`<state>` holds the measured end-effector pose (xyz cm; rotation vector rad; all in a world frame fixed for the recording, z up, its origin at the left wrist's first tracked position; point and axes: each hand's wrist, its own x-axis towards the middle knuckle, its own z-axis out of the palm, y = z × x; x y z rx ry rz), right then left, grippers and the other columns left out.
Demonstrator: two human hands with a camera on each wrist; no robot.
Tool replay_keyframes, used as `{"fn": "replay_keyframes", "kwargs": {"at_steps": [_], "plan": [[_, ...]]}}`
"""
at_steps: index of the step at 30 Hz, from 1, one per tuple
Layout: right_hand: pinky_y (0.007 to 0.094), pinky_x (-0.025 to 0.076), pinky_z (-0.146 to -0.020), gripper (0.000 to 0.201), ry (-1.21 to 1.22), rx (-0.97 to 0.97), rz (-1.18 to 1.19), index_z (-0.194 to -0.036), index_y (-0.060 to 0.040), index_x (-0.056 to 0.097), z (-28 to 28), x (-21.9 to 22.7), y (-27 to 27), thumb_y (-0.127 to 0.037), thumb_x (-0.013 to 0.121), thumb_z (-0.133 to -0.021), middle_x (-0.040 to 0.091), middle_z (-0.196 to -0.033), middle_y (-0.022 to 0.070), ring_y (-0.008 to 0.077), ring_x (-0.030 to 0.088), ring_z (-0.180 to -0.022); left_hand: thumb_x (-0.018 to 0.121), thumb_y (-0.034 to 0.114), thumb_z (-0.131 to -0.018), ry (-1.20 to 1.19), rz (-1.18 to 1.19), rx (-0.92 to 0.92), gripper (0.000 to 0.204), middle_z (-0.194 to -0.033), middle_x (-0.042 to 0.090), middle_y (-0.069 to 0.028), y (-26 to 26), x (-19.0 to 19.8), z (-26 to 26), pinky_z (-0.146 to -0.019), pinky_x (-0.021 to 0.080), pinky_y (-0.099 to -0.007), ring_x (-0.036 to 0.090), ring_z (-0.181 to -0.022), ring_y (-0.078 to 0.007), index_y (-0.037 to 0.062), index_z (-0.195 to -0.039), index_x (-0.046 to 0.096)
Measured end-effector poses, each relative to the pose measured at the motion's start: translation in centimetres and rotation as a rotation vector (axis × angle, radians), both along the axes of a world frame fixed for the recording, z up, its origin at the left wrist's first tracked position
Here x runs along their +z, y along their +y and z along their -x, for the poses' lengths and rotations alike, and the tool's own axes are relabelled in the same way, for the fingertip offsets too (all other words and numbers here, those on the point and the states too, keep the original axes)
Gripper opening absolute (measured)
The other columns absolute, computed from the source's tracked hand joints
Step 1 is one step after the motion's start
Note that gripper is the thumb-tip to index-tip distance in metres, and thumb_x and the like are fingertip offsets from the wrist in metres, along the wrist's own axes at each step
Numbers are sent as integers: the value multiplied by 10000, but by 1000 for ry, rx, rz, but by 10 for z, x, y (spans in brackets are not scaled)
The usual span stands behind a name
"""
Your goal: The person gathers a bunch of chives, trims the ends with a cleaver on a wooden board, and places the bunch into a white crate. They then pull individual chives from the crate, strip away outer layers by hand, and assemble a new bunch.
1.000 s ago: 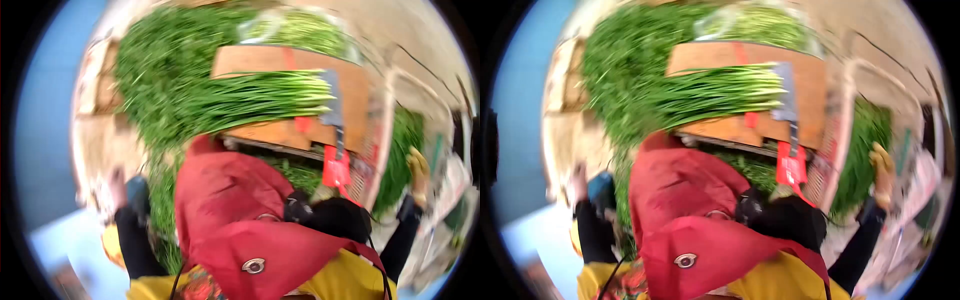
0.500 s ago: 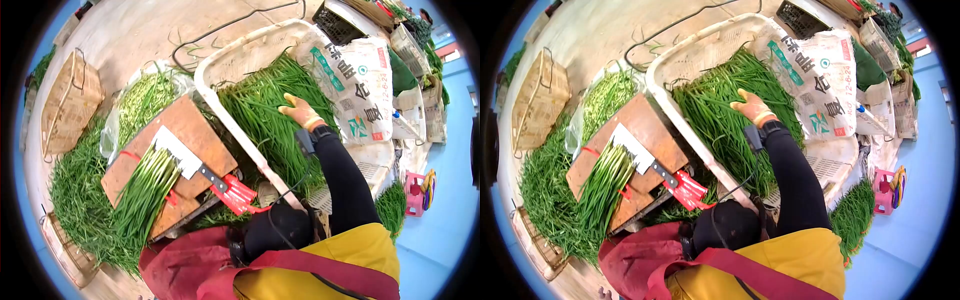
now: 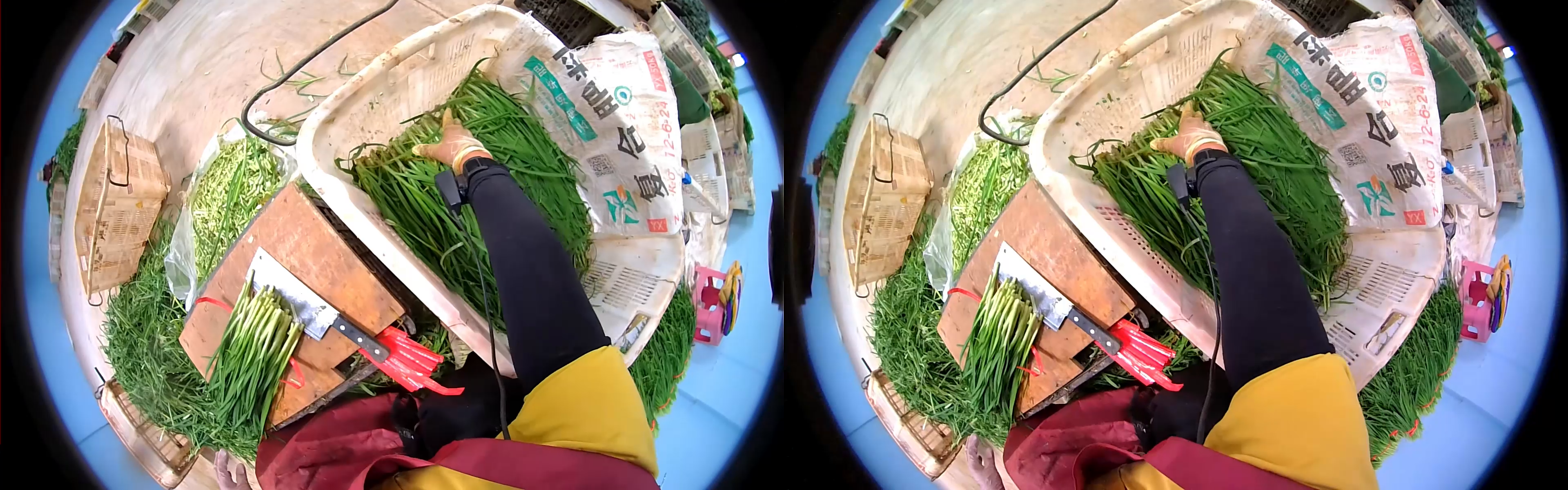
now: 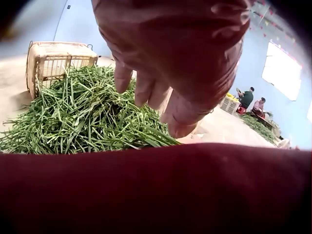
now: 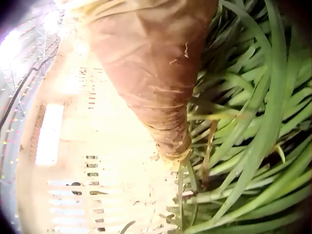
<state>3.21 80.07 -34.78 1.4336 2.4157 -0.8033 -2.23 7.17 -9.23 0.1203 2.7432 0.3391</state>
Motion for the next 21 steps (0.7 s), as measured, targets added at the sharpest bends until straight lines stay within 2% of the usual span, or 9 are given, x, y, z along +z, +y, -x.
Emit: {"fn": "replay_keyframes", "kwargs": {"at_steps": [1, 4, 5, 6, 12, 14, 15, 19, 21], "plan": [[377, 336, -1104, 1149, 4, 7, 50, -1497, 5, 110, 3, 3, -2, -613, 700, -728, 303, -1496, 232, 336, 367, -1359, 595, 116, -915, -4, 25, -27, 408, -1330, 509, -174, -4, -1, 1, -1043, 369, -370, 473, -1223, -285, 1, -1298, 514], [391, 367, -1069, 1175, -57, 29, 122, -1474, 62, 141, 16, 8, -6, -651, 687, -716, 428, -1393, 287, 360, 434, -1303, 586, 118, -921, -56, 66, -79, 404, -1323, 519, -168, -18, -6, 5, -1033, 381, -366, 481, -1215, -282, 5, -1302, 511], [398, 410, -1031, 891, -47, 37, 51, -1344, 22, 477, 19, 19, -10, -614, 675, -752, 505, -1344, 244, 339, 510, -1243, 582, 124, -926, 7, 90, -182, 400, -1309, 532, -162, -18, -11, 7, -1023, 392, -360, 491, -1205, -280, 5, -1300, 511], [400, 414, -1021, 836, -112, 73, 65, -1288, -11, 556, 23, 23, -9, -659, 623, -766, 530, -1335, 207, 346, 512, -1238, 582, 124, -926, 9, 89, -180, 400, -1309, 532, -162, -18, -9, 6, -1023, 392, -360, 491, -1205, -280, 5, -1300, 511], [420, 402, -1029, 841, -294, 159, 71, -1292, -66, 573, 40, 58, -27, -724, 563, -768, 529, -1365, 135, 295, 503, -1264, 584, 107, -929, -30, 40, -187, 408, -1326, 512, -155, -9, -6, 3, -1000, 420, -353, 489, -1202, -264, 8, -1314, 496], [435, 374, -1052, 853, -435, 302, -28, -1325, -91, 549, 43, 69, -33, -736, 557, -766, 495, -1403, 112, 280, 460, -1305, 584, 98, -932, -113, -144, 56, 397, -1333, 498, -149, 3, -5, -1, -985, 440, -352, 490, -1189, -254, 0, -1307, 495], [453, 344, -1078, 854, -446, 296, -76, -1356, -118, 519, 44, 59, -34, -718, 595, -754, 465, -1430, 101, 282, 417, -1338, 588, 100, -933, -108, -78, 44, 396, -1326, 495, -142, 3, -6, 0, -984, 446, -348, 493, -1174, -249, -7, -1303, 493], [420, 423, -1040, 806, -254, 129, 103, -1331, -53, 526, 44, 19, -23, -558, 729, -737, 485, -1397, 160, 318, 489, -1270, 592, 98, -930, -125, -187, 97, 407, -1323, 497, -139, -22, -20, 4, -986, 444, -347, 490, -1178, -248, -4, -1310, 487], [391, 460, -1007, 721, -167, 133, 61, -1275, -10, 564, 40, 27, -26, -474, 732, -749, 538, -1321, 207, 316, 539, -1215, 596, 80, -919, -113, -79, -4, 420, -1320, 500, -131, -19, -18, 4, -988, 439, -346, 490, -1177, -246, 3, -1316, 484]]}}
